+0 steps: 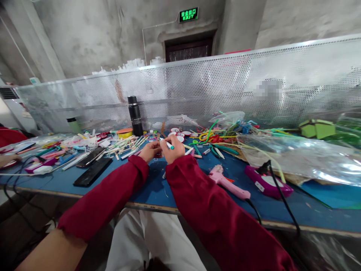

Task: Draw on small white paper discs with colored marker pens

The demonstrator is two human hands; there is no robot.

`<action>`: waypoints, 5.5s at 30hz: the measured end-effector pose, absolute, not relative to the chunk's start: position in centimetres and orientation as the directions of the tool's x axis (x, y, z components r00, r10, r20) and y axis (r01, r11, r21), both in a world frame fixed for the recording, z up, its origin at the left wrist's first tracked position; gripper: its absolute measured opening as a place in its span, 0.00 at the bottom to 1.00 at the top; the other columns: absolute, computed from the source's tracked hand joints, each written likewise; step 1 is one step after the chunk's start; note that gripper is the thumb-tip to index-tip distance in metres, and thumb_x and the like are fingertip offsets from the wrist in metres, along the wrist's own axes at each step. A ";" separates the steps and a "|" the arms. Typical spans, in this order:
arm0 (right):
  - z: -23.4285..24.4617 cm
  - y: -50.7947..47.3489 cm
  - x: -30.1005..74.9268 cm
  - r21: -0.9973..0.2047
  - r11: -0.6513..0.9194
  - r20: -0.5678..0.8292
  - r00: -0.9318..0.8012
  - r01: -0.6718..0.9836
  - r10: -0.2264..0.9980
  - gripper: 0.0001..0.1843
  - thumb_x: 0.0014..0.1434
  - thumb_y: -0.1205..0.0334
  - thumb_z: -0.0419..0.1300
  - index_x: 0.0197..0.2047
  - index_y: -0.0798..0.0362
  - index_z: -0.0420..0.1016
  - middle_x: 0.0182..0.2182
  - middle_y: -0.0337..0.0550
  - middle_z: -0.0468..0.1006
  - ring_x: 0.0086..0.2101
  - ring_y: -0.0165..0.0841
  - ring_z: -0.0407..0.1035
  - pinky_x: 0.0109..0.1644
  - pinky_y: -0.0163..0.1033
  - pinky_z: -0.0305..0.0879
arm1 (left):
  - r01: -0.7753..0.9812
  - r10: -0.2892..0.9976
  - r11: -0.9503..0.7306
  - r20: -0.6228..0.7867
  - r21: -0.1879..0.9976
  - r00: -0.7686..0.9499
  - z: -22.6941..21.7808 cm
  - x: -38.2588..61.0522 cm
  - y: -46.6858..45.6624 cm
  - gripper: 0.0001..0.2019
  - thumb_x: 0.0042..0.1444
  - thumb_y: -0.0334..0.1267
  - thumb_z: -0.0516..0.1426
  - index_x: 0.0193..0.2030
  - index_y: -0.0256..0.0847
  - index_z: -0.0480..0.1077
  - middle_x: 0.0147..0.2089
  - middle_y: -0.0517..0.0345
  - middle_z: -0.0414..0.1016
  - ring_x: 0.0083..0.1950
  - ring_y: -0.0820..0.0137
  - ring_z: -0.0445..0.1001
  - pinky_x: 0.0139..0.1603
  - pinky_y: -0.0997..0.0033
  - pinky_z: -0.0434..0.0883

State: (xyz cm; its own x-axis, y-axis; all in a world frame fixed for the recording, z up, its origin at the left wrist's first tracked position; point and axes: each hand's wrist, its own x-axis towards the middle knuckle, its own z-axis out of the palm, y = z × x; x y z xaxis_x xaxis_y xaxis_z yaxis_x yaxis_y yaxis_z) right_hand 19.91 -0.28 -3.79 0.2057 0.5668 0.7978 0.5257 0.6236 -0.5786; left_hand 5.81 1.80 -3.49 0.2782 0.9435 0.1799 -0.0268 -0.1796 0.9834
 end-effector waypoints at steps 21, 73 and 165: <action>-3.9 -0.1 19.9 -0.577 0.618 0.797 0.204 0.534 0.568 0.12 0.60 0.49 0.58 0.31 0.47 0.69 0.26 0.40 0.79 0.28 0.35 0.72 0.33 0.39 0.62 | -0.040 0.942 -0.186 0.190 0.982 0.277 -3.4 5.9 1.6 0.16 0.48 0.42 0.72 0.39 0.36 0.76 0.26 0.63 0.73 0.26 0.75 0.73 0.30 0.73 0.72; -3.8 -0.3 19.8 -0.585 0.606 0.790 0.207 0.540 0.578 0.12 0.60 0.49 0.58 0.31 0.47 0.69 0.27 0.40 0.79 0.28 0.35 0.72 0.34 0.39 0.64 | -0.010 0.949 -0.174 0.171 0.985 0.264 -3.4 5.9 1.6 0.15 0.50 0.42 0.71 0.40 0.37 0.77 0.27 0.62 0.74 0.28 0.72 0.74 0.32 0.72 0.72; -3.7 -0.5 19.8 -0.590 0.604 0.782 0.193 0.536 0.593 0.12 0.60 0.48 0.57 0.32 0.47 0.69 0.27 0.41 0.78 0.31 0.37 0.74 0.37 0.41 0.66 | -0.004 0.939 -0.198 0.190 0.980 0.285 -3.6 5.7 2.0 0.15 0.51 0.43 0.71 0.40 0.37 0.76 0.26 0.63 0.73 0.28 0.72 0.74 0.32 0.72 0.73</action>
